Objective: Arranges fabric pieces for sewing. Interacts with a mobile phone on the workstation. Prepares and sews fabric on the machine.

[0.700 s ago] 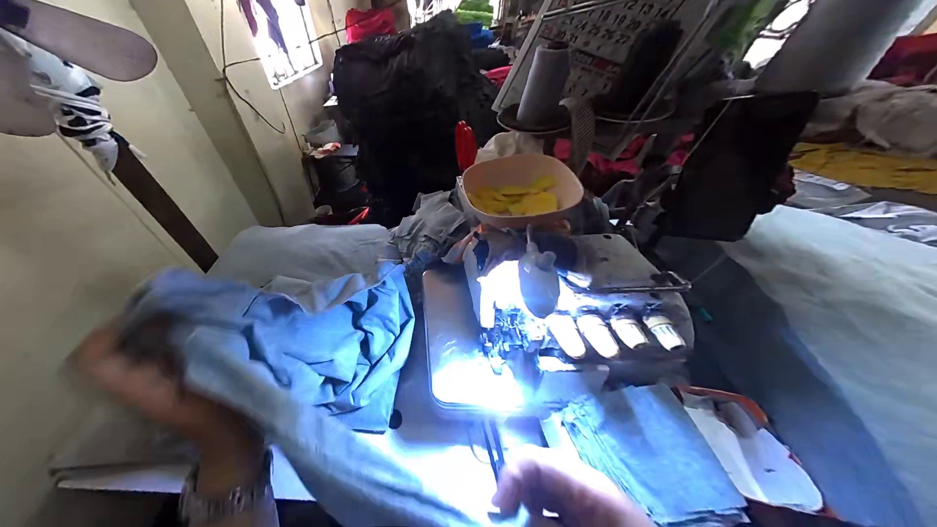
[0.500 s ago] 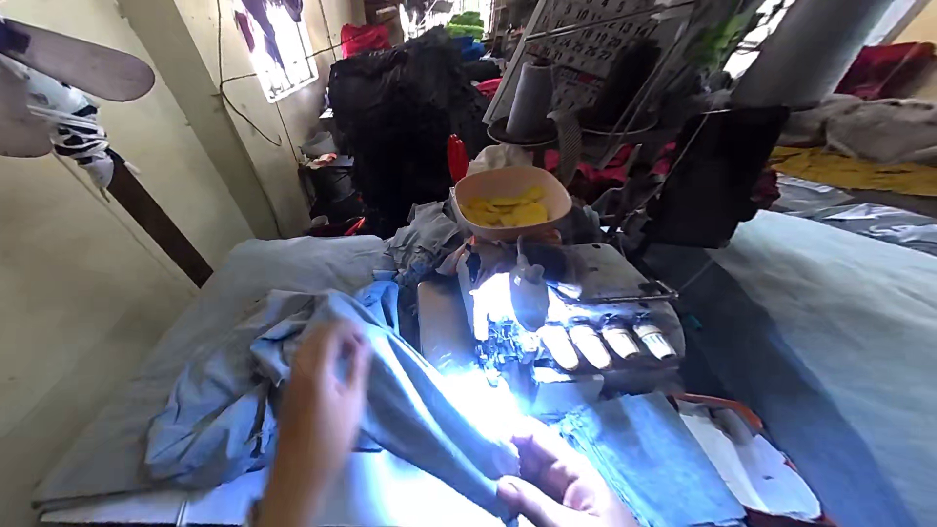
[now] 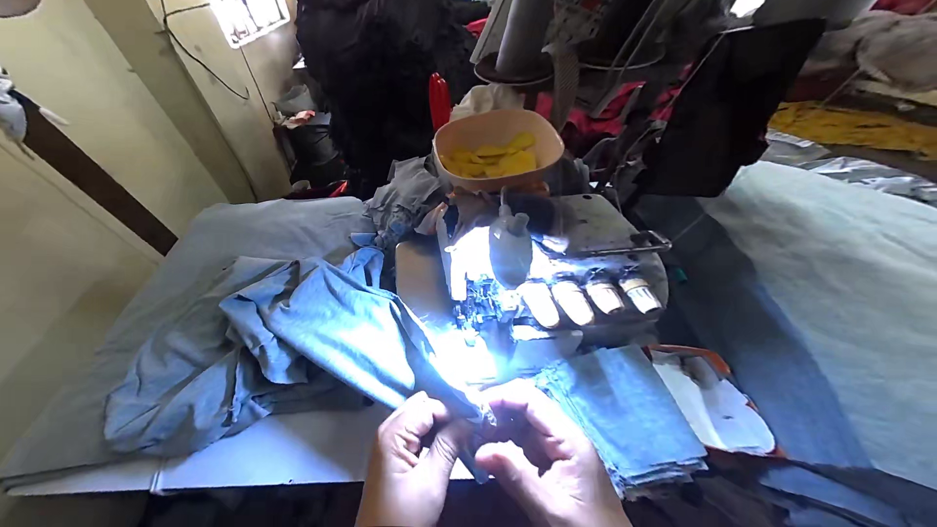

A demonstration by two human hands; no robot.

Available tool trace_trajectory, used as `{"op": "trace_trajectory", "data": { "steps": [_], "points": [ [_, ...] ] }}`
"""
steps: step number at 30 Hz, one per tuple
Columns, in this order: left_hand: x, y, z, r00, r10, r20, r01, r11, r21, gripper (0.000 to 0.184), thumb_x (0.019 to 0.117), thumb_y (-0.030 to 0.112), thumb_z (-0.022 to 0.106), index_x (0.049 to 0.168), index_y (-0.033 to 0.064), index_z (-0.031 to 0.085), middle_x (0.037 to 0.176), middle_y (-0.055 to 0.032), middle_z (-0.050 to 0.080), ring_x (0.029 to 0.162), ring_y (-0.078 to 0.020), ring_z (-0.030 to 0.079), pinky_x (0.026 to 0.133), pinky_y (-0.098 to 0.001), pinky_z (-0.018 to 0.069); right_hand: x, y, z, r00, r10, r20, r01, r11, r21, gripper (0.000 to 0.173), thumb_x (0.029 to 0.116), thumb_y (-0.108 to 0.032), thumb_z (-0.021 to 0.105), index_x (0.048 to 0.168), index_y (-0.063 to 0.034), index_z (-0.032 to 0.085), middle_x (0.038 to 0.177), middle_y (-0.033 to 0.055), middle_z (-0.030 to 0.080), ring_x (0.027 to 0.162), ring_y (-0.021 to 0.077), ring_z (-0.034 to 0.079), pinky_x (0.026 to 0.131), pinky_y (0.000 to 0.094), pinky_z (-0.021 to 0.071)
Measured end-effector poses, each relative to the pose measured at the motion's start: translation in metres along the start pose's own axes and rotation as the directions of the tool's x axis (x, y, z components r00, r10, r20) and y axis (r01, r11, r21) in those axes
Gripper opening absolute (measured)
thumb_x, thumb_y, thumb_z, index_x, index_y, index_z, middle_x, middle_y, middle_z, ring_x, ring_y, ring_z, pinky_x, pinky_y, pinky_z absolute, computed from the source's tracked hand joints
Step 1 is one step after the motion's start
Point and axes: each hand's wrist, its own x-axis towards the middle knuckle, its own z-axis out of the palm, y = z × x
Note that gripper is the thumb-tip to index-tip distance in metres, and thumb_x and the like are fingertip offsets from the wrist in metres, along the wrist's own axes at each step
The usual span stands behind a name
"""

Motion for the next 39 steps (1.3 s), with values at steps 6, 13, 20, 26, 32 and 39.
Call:
{"op": "trace_trajectory", "data": {
  "steps": [6,13,20,26,32,39],
  "points": [
    [0.004,0.004,0.0,0.986,0.167,-0.017,-0.151,0.922,0.357,0.016,0.0987,0.009,0.057,0.092,0.0031,0.07,0.107,-0.0085,0.066,0.108,-0.0092,0.061,0.094,-0.0249,0.05,0.005,0.01,-0.005,1.0,0.017,0.003,-0.017,0.997,-0.078,0.007,0.0969,-0.007,0.065,0.096,-0.0011,0.069,0.096,0.0029,0.069,0.082,0.0037,0.066,0.074,0.0194,0.0583],
    [0.048,0.024,-0.013,0.905,0.42,0.063,-0.3,0.528,0.795,0.022,0.1042,0.023,0.054,0.097,0.0105,0.07,0.085,-0.0017,0.069,0.076,-0.0077,0.066,0.066,-0.0223,0.0555,-0.003,-0.004,-0.01,0.982,0.182,0.049,-0.188,0.97,0.156,0.023,0.0913,0.008,0.063,0.106,-0.0078,0.054,0.092,-0.0056,0.067,0.077,0.0024,0.067,0.069,0.0235,0.0605],
    [0.102,-0.029,0.011,0.99,0.1,0.098,-0.132,0.438,0.889,0.019,0.097,0.029,0.063,0.096,0.0132,0.075,0.095,-0.0046,0.07,0.096,-0.025,0.069,0.086,-0.0508,0.0547,0.0,0.04,-0.021,0.995,0.084,0.043,-0.062,0.924,-0.377,0.032,0.0966,0.001,0.056,0.125,-0.0016,0.07,0.119,0.0103,0.072,0.103,0.0089,0.07,0.092,0.0241,0.0573],
    [0.105,-0.028,0.008,0.998,0.029,0.051,-0.059,0.493,0.868,0.017,0.0954,0.031,0.064,0.098,0.0164,0.072,0.103,-0.0007,0.068,0.103,-0.0225,0.064,0.095,-0.055,0.046,0.004,0.047,-0.014,0.961,0.241,-0.135,-0.266,0.938,-0.221,0.039,0.0921,-0.002,0.062,0.128,-0.0032,0.048,0.08,-0.0034,0.066,0.064,0.0047,0.064,0.06,0.023,0.0567],
    [0.12,-0.016,0.02,0.995,-0.098,0.01,0.029,0.387,0.922,0.027,0.0992,0.027,0.059,0.113,0.0089,0.072,0.119,-0.0109,0.066,0.12,-0.0327,0.059,0.103,-0.0594,0.041,0.003,0.052,-0.019,1.0,0.004,-0.028,-0.015,0.92,-0.391,0.035,0.0979,-0.001,0.054,0.13,-0.0019,0.067,0.121,0.0099,0.072,0.1,0.0089,0.071,0.089,0.025,0.0582],
    [0.1,-0.027,0.016,0.966,0.242,0.09,-0.188,0.417,0.889,0.017,0.0897,0.021,0.066,0.099,0.0085,0.074,0.108,-0.0138,0.07,0.108,-0.036,0.066,0.091,-0.0579,0.052,0.019,0.02,-0.058,0.988,-0.098,-0.118,0.032,0.886,-0.463,0.027,0.0962,-0.002,0.059,0.118,-0.0041,0.075,0.107,0.0094,0.075,0.092,0.0121,0.071,0.086,0.0274,0.059]
  ]
}}
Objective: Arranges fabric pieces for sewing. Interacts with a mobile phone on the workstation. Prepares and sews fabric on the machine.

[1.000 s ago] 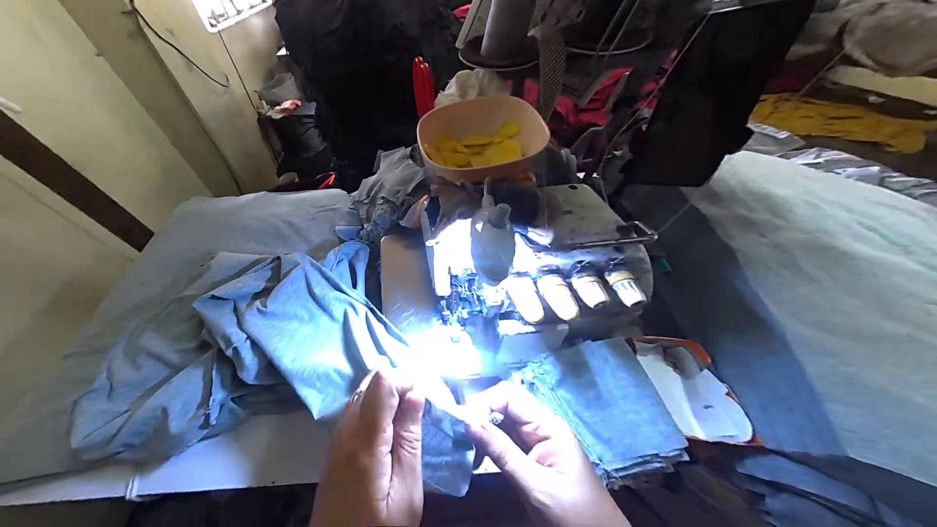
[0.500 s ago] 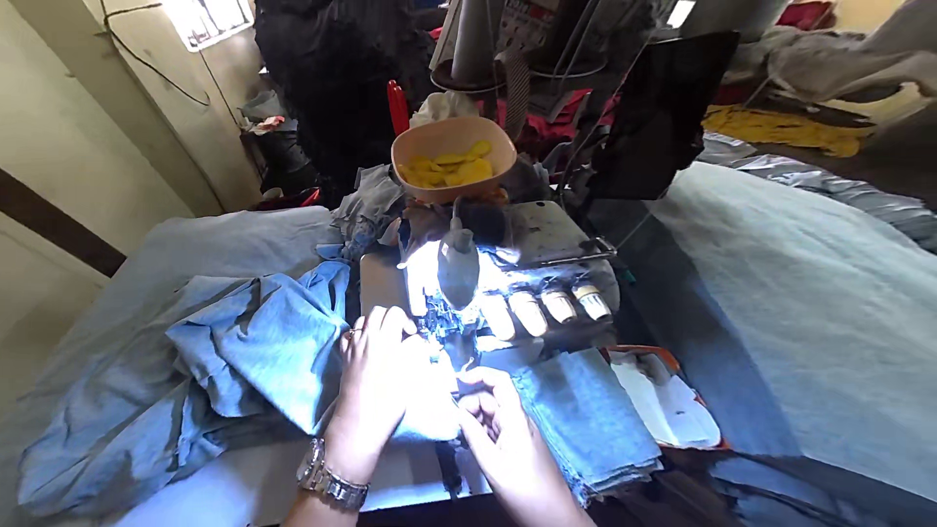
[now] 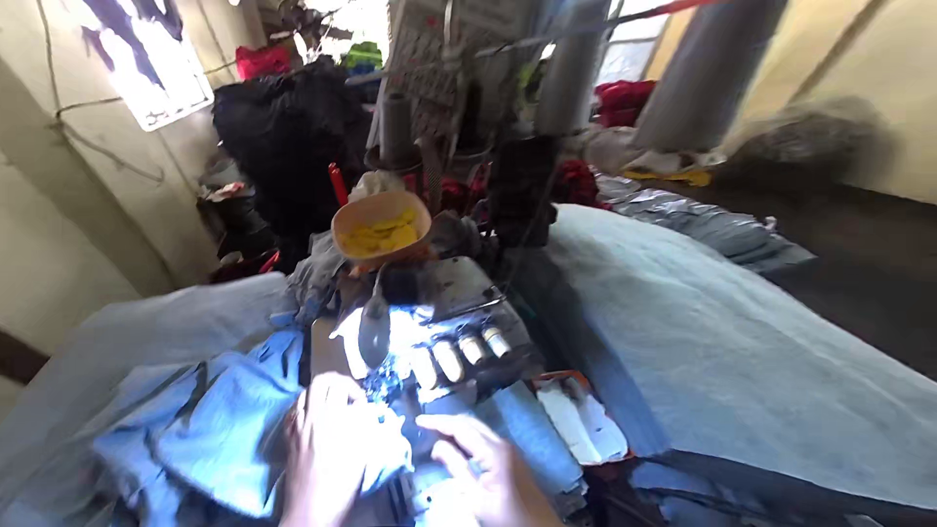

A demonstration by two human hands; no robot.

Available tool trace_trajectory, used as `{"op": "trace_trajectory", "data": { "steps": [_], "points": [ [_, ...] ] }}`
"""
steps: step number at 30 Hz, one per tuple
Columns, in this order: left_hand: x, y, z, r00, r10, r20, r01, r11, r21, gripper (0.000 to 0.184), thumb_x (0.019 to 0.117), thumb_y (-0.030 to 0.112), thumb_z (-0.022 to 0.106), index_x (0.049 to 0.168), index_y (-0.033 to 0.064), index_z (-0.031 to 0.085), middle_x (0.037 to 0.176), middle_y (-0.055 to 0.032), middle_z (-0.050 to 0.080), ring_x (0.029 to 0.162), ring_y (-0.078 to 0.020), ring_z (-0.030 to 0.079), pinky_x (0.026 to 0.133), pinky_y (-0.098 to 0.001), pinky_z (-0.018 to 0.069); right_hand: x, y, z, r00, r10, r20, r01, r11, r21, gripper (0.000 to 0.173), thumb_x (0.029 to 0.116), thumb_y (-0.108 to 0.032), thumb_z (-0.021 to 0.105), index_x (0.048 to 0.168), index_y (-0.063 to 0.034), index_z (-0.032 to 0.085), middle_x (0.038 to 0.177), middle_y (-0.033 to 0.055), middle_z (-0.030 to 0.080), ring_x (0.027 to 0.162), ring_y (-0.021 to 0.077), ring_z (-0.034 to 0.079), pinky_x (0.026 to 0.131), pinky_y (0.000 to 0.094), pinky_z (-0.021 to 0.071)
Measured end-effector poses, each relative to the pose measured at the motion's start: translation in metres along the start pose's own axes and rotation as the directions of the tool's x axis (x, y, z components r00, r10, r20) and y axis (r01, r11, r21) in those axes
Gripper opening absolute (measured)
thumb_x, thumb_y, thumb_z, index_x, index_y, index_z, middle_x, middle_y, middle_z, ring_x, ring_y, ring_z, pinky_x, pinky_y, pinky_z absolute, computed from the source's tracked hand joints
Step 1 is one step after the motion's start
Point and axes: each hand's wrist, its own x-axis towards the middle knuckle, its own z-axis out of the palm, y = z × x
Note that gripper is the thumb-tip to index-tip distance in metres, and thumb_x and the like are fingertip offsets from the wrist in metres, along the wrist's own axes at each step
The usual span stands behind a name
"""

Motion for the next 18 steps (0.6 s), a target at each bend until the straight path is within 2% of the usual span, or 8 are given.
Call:
{"op": "trace_trajectory", "data": {
  "steps": [3,5,9,11,12,14,16,18],
  "points": [
    [-0.028,-0.02,0.005,0.989,0.146,-0.001,-0.146,0.989,-0.04,0.029,0.1033,0.037,0.054,0.11,0.0199,0.076,0.118,-0.0085,0.072,0.118,-0.0285,0.065,0.105,-0.0486,0.0457,0.045,0.014,-0.073,0.925,-0.146,-0.35,0.119,0.988,-0.097,0.021,0.1008,-0.012,0.056,0.112,-0.0009,0.07,0.097,0.0038,0.072,0.085,0.0071,0.069,0.078,0.026,0.0601],
    [-0.033,-0.028,0.002,0.987,0.16,0.013,-0.158,0.984,-0.084,0.031,0.1038,0.038,0.054,0.114,0.0188,0.076,0.122,-0.0099,0.072,0.122,-0.0299,0.063,0.109,-0.0496,0.0421,0.088,0.027,-0.116,0.856,-0.162,-0.49,0.105,0.984,-0.142,0.026,0.1032,-0.017,0.054,0.118,0.0002,0.065,0.1,0.0039,0.07,0.089,0.0077,0.068,0.081,0.0284,0.0596],
    [-0.008,-0.03,-0.016,0.974,0.145,-0.171,-0.179,0.963,-0.2,0.022,0.0974,0.017,0.061,0.104,0.0006,0.073,0.114,-0.0198,0.07,0.115,-0.0334,0.063,0.105,-0.047,0.0465,0.176,0.062,-0.158,0.86,-0.139,-0.491,0.078,0.987,-0.143,0.043,0.1058,-0.018,0.053,0.144,0.0007,0.049,0.14,0.0202,0.057,0.125,0.0262,0.06,0.102,0.043,0.0519],
    [0.02,-0.024,-0.031,0.957,0.103,-0.271,-0.175,0.951,-0.256,0.018,0.0964,0.01,0.063,0.105,-0.004,0.071,0.111,-0.021,0.07,0.112,-0.0307,0.065,0.102,-0.0427,0.0503,0.207,0.077,-0.164,0.891,-0.083,-0.446,0.065,0.996,-0.057,0.049,0.1062,-0.016,0.053,0.152,-0.0029,0.042,0.154,0.0199,0.045,0.137,0.0304,0.05,0.109,0.0481,0.0459],
    [0.036,-0.023,-0.037,0.947,0.095,-0.308,-0.185,0.943,-0.278,0.018,0.0961,0.009,0.062,0.105,-0.0037,0.071,0.109,-0.0189,0.07,0.109,-0.0268,0.065,0.099,-0.0388,0.0526,0.218,0.083,-0.164,0.904,-0.075,-0.421,0.07,0.997,-0.027,0.048,0.1063,-0.013,0.052,0.152,-0.0031,0.042,0.155,0.0194,0.046,0.137,0.0292,0.05,0.11,0.0477,0.0449],
    [0.073,-0.02,-0.048,0.933,0.1,-0.347,-0.211,0.931,-0.299,0.019,0.0965,0.01,0.061,0.105,-0.0023,0.072,0.105,-0.0163,0.071,0.102,-0.0226,0.068,0.093,-0.0361,0.0558,0.229,0.089,-0.163,0.919,-0.081,-0.387,0.088,0.996,0.0,0.043,0.1069,-0.011,0.049,0.149,-0.0011,0.046,0.141,0.0183,0.058,0.121,0.0206,0.061,0.102,0.0401,0.0507],
    [0.112,-0.013,-0.059,0.955,0.109,-0.275,-0.187,0.943,-0.276,0.025,0.0983,0.021,0.056,0.106,0.004,0.073,0.104,-0.0102,0.072,0.1,-0.0191,0.068,0.09,-0.0382,0.0564,0.232,0.096,-0.162,0.915,-0.099,-0.391,0.122,0.992,0.036,0.042,0.106,-0.011,0.05,0.147,-0.0016,0.047,0.129,0.0138,0.064,0.107,0.0117,0.065,0.094,0.0323,0.0541],
    [0.149,-0.003,-0.068,0.988,0.118,-0.097,-0.139,0.956,-0.258,0.025,0.1017,0.024,0.057,0.109,0.0076,0.074,0.109,-0.008,0.071,0.103,-0.0192,0.068,0.093,-0.0419,0.0556,0.234,0.103,-0.16,0.891,-0.127,-0.436,0.173,0.983,0.068,0.045,0.1035,-0.011,0.051,0.147,-0.0034,0.047,0.125,0.0107,0.065,0.103,0.0084,0.066,0.091,0.0291,0.0553]
  ]
}}
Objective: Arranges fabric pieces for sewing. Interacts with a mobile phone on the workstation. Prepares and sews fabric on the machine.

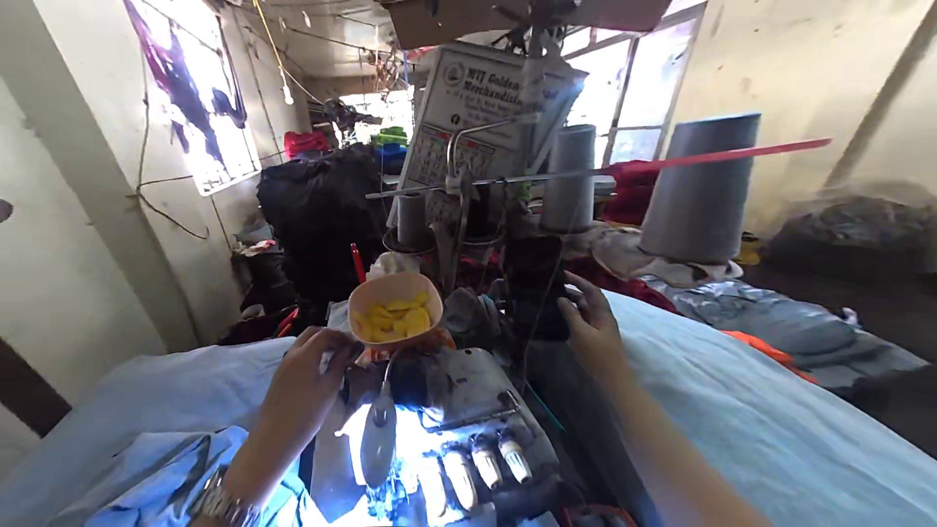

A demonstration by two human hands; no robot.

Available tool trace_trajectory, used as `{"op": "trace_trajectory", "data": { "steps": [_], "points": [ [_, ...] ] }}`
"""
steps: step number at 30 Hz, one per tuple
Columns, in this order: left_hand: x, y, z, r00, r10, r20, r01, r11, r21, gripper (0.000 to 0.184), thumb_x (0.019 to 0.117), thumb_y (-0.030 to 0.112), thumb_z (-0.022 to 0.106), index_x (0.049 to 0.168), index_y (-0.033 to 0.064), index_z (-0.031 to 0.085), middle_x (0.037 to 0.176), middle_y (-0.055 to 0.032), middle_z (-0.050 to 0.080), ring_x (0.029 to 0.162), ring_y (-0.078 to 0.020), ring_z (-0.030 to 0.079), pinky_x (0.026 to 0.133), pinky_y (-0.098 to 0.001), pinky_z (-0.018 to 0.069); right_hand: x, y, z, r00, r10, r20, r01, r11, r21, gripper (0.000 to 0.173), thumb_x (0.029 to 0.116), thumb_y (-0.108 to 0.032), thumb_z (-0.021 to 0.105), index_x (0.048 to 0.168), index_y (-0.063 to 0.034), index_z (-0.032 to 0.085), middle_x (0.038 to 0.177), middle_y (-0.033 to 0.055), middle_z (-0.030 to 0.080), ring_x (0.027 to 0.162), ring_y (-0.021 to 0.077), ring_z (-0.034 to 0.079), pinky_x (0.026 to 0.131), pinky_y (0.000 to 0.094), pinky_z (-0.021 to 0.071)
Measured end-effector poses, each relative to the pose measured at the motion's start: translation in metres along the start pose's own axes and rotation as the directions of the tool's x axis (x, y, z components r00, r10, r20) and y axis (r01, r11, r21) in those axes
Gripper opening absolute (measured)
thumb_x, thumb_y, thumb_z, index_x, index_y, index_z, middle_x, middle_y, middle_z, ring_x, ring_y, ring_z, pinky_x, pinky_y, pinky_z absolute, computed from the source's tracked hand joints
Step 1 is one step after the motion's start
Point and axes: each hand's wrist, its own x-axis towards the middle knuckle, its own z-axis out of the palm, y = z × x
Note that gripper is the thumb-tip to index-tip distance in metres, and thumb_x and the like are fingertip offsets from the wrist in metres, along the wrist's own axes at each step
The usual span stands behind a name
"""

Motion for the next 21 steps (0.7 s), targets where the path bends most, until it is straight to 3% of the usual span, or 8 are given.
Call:
{"op": "trace_trajectory", "data": {
  "steps": [3,7,12,16,21],
  "points": [
    [0.053,0.015,0.003,0.956,-0.098,0.276,0.082,0.994,0.069,0.02,0.1037,0.022,0.06,0.112,0.0102,0.073,0.113,-0.0084,0.068,0.104,-0.0212,0.067,0.095,-0.0446,0.0548,-0.002,0.01,0.001,0.997,-0.057,-0.05,0.06,0.997,0.055,0.045,0.1016,-0.011,0.052,0.146,-0.0036,0.048,0.125,0.0082,0.066,0.107,0.0078,0.066,0.092,0.0275,0.0565],
    [0.098,0.025,0.026,0.884,-0.088,0.459,-0.011,0.978,0.208,0.019,0.103,0.014,0.058,0.112,0.0088,0.074,0.117,-0.0123,0.069,0.108,-0.0264,0.066,0.098,-0.0481,0.0526,-0.004,0.014,-0.001,0.996,-0.067,-0.05,0.071,0.993,0.094,0.045,0.1009,-0.009,0.05,0.145,-0.0022,0.05,0.125,0.006,0.067,0.109,0.0068,0.066,0.092,0.0251,0.0561],
    [0.129,0.02,0.058,0.828,-0.121,0.547,-0.074,0.944,0.32,0.025,0.1014,0.012,0.059,0.123,0.008,0.072,0.125,-0.0166,0.067,0.12,-0.0336,0.062,0.105,-0.0532,0.0477,-0.004,0.017,-0.004,0.996,-0.062,-0.06,0.067,0.993,0.1,0.043,0.101,-0.008,0.051,0.143,0.0001,0.052,0.127,0.0072,0.067,0.113,0.0083,0.065,0.095,0.0259,0.0557],
    [0.137,0.015,0.076,0.81,-0.125,0.573,-0.127,0.916,0.38,0.019,0.0932,0.015,0.07,0.111,0.0093,0.075,0.117,-0.0151,0.07,0.114,-0.0366,0.064,0.098,-0.0602,0.0497,-0.005,0.016,-0.003,0.995,-0.077,-0.06,0.084,0.986,0.14,0.041,0.1011,-0.007,0.051,0.141,-0.0016,0.056,0.125,0.0056,0.069,0.112,0.0091,0.066,0.095,0.0257,0.056],
    [0.144,0.02,0.084,0.816,-0.131,0.562,-0.193,0.855,0.481,0.019,0.0957,0.024,0.07,0.109,0.0118,0.076,0.12,-0.0108,0.07,0.119,-0.0339,0.062,0.102,-0.0579,0.0464,-0.006,0.012,-0.002,0.996,-0.062,-0.069,0.071,0.988,0.134,0.04,0.1021,-0.006,0.051,0.141,-0.0054,0.057,0.125,0.0045,0.068,0.11,0.0099,0.067,0.093,0.0263,0.0569]
  ]
}}
